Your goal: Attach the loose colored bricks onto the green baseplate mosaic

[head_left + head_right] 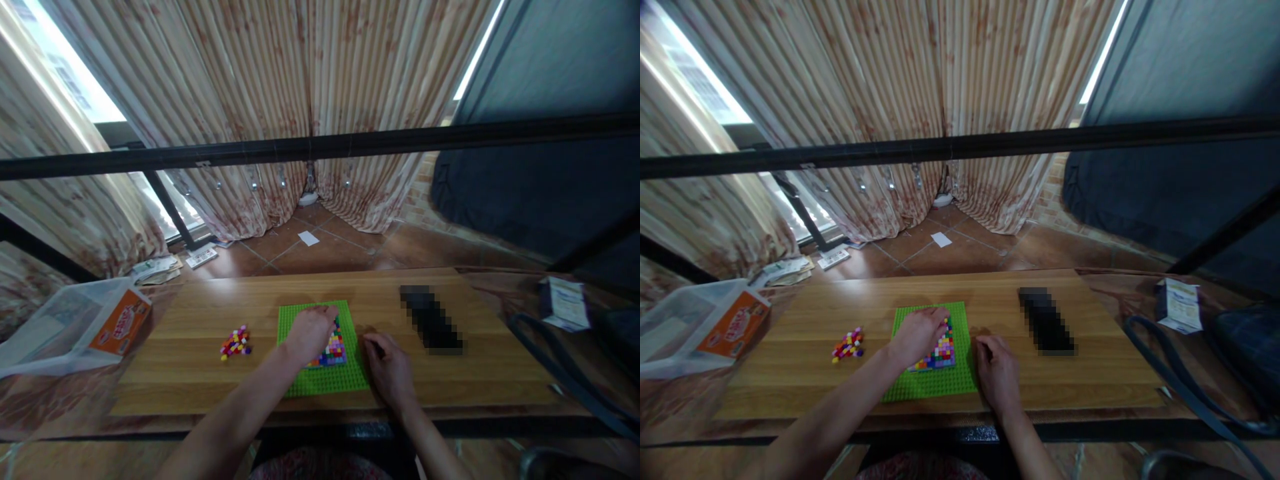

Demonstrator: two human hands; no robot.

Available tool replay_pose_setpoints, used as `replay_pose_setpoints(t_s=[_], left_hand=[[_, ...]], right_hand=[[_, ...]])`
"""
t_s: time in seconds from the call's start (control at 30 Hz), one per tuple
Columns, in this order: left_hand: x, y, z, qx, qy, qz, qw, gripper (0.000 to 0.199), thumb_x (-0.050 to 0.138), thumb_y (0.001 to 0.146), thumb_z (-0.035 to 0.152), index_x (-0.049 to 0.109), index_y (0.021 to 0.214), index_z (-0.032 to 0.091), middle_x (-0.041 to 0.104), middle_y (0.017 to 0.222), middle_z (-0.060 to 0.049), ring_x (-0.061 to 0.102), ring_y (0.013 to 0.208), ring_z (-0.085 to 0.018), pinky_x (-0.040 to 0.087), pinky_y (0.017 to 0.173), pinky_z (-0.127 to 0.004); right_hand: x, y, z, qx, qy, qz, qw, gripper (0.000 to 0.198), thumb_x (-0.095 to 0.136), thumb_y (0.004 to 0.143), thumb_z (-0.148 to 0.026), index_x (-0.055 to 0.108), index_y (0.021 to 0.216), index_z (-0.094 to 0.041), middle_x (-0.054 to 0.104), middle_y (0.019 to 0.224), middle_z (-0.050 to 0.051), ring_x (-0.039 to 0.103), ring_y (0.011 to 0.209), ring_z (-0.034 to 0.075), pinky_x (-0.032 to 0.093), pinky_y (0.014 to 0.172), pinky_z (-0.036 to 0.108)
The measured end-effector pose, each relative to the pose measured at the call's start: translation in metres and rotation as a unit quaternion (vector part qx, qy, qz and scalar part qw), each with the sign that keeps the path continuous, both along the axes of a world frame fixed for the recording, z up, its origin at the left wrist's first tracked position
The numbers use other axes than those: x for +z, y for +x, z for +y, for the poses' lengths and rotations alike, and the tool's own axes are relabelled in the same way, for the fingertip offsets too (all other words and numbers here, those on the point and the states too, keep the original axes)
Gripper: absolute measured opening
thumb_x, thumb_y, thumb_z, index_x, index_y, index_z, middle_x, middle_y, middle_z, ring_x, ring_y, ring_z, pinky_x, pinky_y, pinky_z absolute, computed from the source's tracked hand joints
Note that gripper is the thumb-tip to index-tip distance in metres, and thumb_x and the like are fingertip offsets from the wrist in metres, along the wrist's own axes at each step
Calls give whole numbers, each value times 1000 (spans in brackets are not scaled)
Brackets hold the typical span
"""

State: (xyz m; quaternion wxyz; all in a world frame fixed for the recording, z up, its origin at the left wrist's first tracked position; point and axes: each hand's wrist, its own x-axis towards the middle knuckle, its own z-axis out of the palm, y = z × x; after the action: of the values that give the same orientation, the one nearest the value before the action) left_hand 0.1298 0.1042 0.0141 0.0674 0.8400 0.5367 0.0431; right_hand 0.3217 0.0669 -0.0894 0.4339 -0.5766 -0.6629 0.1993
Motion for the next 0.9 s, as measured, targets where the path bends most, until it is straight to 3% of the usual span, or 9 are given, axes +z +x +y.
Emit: replay_pose_setpoints(t_s=[0.27, 0.47, 0.67, 0.9], left_hand=[[-4, 1, 6, -11, 33, -13, 999, 13, 58, 88, 19, 59, 101, 19, 70, 96, -6, 65, 92, -21, 50, 83, -31], [-17, -4, 9, 20, 77, -101, 992, 19, 66, 81, 21, 64, 100, 19, 69, 99, -7, 61, 100, -24, 47, 92, -39], [-28, -10, 14, 93, -48, -236, 966, 24, 66, 81, 27, 69, 104, 21, 73, 98, -2, 66, 92, -19, 50, 85, -31], [-27, -12, 33, 92, -127, -255, 954, 24, 72, 70, 26, 75, 93, 19, 74, 82, -1, 67, 78, -18, 51, 73, -27]], right_hand=[[0, -1, 0, 1, 5, 9, 1000, 23, 48, 92, -30, 69, 91, -19, 70, 92, 9, 65, 86, 21, 51, 79, 35], [0, -1, 1, 3, 8, 9, 1000, 22, 48, 92, -28, 68, 91, -19, 69, 92, 9, 64, 86, 21, 51, 80, 35], [1, -1, 0, 4, -1, 11, 1000, 22, 48, 92, -30, 68, 91, -19, 70, 91, 9, 64, 86, 22, 50, 80, 36], [2, 0, -1, -2, -4, 6, 1000, 24, 48, 92, -32, 69, 90, -20, 70, 92, 9, 64, 86, 22, 50, 79, 36]])
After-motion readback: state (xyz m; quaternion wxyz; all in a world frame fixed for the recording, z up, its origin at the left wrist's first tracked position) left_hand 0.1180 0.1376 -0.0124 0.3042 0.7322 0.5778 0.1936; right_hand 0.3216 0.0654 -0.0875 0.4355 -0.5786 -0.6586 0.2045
